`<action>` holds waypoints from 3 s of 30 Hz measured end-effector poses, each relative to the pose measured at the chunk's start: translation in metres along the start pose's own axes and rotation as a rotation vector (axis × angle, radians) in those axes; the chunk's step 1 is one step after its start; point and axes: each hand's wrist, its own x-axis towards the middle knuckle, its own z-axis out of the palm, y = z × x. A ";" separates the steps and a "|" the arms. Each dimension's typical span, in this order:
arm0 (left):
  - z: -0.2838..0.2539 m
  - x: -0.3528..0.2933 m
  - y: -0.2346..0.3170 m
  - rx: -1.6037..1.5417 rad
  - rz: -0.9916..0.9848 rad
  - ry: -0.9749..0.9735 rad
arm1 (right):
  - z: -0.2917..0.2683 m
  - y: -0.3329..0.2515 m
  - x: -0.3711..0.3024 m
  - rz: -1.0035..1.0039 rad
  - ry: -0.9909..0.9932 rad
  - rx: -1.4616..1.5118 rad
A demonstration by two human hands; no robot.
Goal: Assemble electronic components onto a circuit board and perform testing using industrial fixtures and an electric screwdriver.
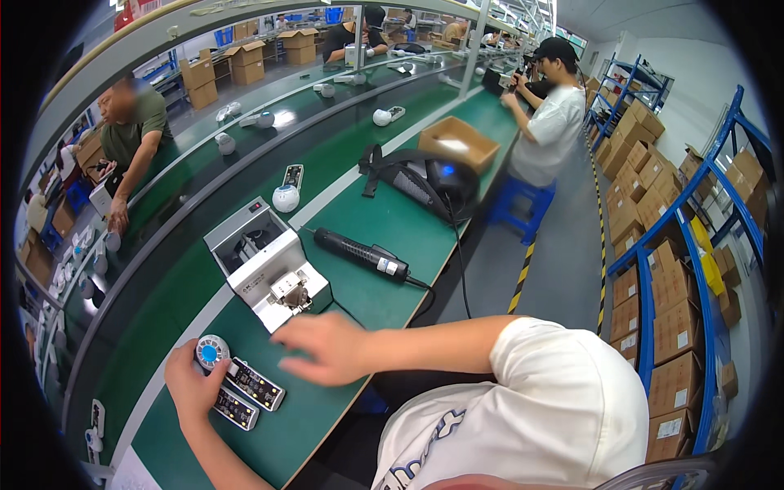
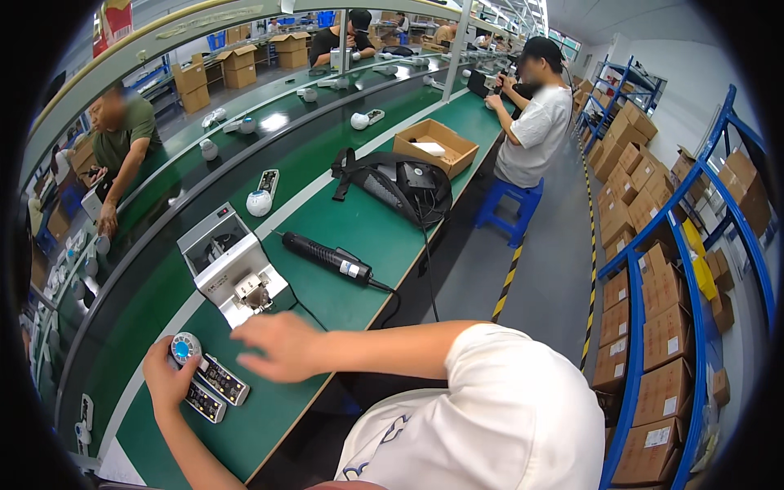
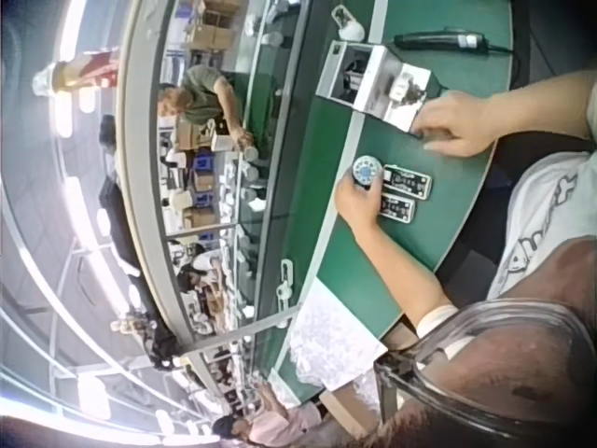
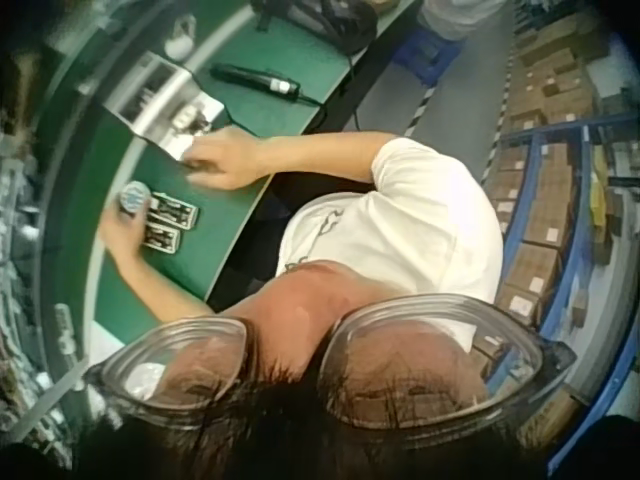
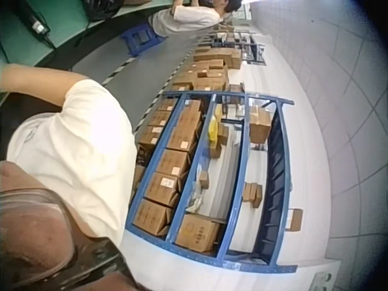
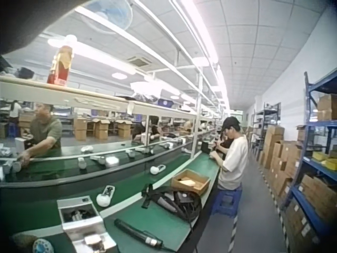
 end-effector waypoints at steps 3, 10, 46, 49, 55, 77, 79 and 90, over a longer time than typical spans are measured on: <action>0.005 0.000 -0.004 0.038 -0.017 0.010 | -0.061 0.027 -0.013 0.144 0.228 -0.153; 0.007 0.001 0.002 0.032 -0.077 0.164 | -0.102 0.097 -0.060 0.349 0.117 -0.824; 0.073 -0.113 0.202 -1.626 -0.077 0.378 | -0.077 0.035 -0.103 0.308 -0.028 0.698; 0.071 -0.125 0.202 -1.954 -0.267 0.419 | -0.046 0.007 -0.104 0.179 -0.352 0.624; 0.071 -0.157 0.173 -2.241 -0.231 0.312 | -0.014 -0.023 -0.106 0.095 -0.468 0.695; 0.052 -0.119 0.177 -2.182 -0.098 0.623 | -0.033 0.010 -0.137 -0.230 -0.287 0.669; 0.055 -0.114 0.185 -2.212 -0.056 0.594 | -0.019 -0.001 -0.142 -0.220 -0.454 0.799; 0.088 -0.133 0.278 -1.960 -0.171 0.086 | -0.034 -0.036 -0.099 0.124 0.351 1.248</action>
